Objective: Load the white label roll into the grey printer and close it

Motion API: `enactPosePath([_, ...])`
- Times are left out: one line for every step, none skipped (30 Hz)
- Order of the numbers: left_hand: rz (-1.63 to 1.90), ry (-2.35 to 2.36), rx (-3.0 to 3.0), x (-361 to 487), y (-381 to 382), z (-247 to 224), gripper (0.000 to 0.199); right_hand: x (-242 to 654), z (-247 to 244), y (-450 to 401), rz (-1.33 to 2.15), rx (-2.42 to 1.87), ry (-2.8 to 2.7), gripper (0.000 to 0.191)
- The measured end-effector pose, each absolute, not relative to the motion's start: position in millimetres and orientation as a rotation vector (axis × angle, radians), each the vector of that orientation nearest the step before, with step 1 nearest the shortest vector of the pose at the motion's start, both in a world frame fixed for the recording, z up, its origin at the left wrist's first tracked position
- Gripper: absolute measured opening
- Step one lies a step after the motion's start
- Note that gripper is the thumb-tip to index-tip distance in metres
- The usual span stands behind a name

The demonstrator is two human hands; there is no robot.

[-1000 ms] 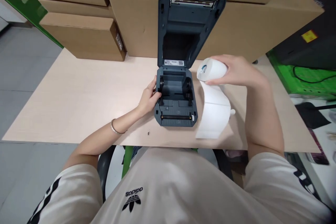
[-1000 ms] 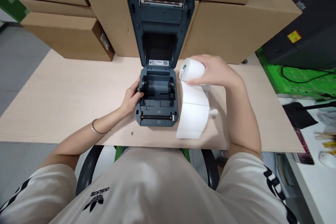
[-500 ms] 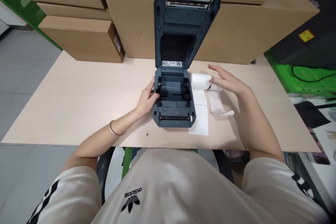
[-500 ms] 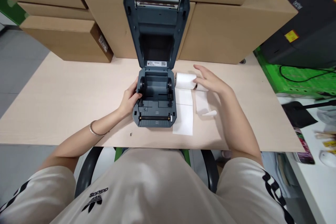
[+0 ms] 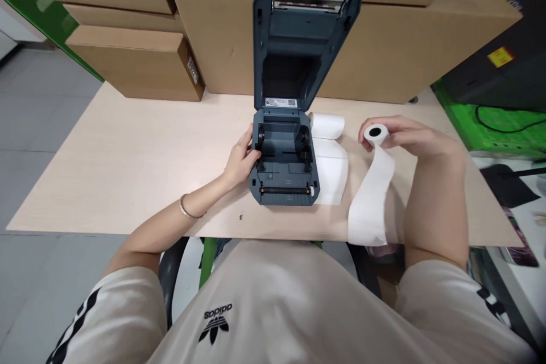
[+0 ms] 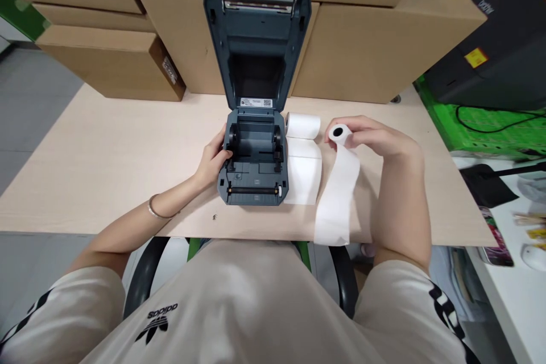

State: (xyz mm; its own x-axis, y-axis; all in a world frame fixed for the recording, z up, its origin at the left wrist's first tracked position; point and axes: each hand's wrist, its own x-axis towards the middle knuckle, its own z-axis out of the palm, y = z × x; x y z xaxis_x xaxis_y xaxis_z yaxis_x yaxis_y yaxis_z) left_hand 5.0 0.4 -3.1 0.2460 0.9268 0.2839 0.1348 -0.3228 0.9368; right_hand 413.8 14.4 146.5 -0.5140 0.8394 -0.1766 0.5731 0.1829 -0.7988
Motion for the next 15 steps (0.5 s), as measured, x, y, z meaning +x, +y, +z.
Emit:
enactPosePath([1.163,0.999,1.672,5.0,0.4,-2.6,0.079,399.4,157.9,16.1,1.307,-1.236,-2.203,0.025])
enactPosePath([1.161,1.004,1.676,5.0,0.5,-2.0,0.079,381.6,166.8,18.1,1.336,-1.135,-2.267,0.026])
enactPosePath([1.16,1.01,1.678,5.1,0.6,-1.4,0.079,361.6,172.8,20.5,1.296,-1.074,-2.343,0.026])
enactPosePath([1.16,1.017,1.679,5.3,0.6,-0.7,0.079,340.4,175.7,23.7,1.183,-1.057,-2.433,0.028])
enactPosePath([1.16,1.023,1.681,5.4,0.7,0.2,0.08,319.2,175.7,27.7,1.027,-1.07,-2.509,0.031])
enactPosePath([1.159,1.026,1.685,5.6,0.7,1.0,0.081,299.0,172.9,32.4,0.861,-1.1,-2.564,0.033])
enactPosePath([1.155,1.028,1.691,5.7,0.6,1.7,0.081,280.6,167.9,37.7,0.732,-1.134,-2.616,0.034])
enactPosePath([1.149,1.029,1.696,5.8,0.5,2.4,0.081,264.3,161.1,43.3,0.634,-1.182,-2.668,0.035])
enactPosePath([1.144,1.031,1.7,5.8,0.3,2.8,0.08,250.3,153.3,48.6,0.547,-1.243,-2.716,0.037])
enactPosePath([1.14,1.035,1.699,5.9,0.2,3.0,0.08,238.6,145.1,53.4,0.463,-1.305,-2.764,0.04])
enactPosePath([1.14,1.039,1.694,5.9,0.1,3.0,0.08,229.1,137.2,57.1,0.367,-1.357,-2.808,0.042])
enactPosePath([1.141,1.042,1.686,6.0,0.0,2.8,0.081,221.6,130.0,59.6,0.266,-1.391,-2.844,0.041])
enactPosePath([1.143,1.044,1.678,6.1,0.0,2.7,0.082,216.0,124.0,60.7,0.176,-1.401,-2.87,0.035])
enactPosePath([1.147,1.047,1.669,6.4,0.0,2.7,0.082,212.1,119.1,60.3,0.107,-1.39,-2.888,0.028])
enactPosePath([1.15,1.052,1.663,6.7,0.0,2.8,0.082,209.9,115.5,58.8,0.067,-1.367,-2.897,0.025])
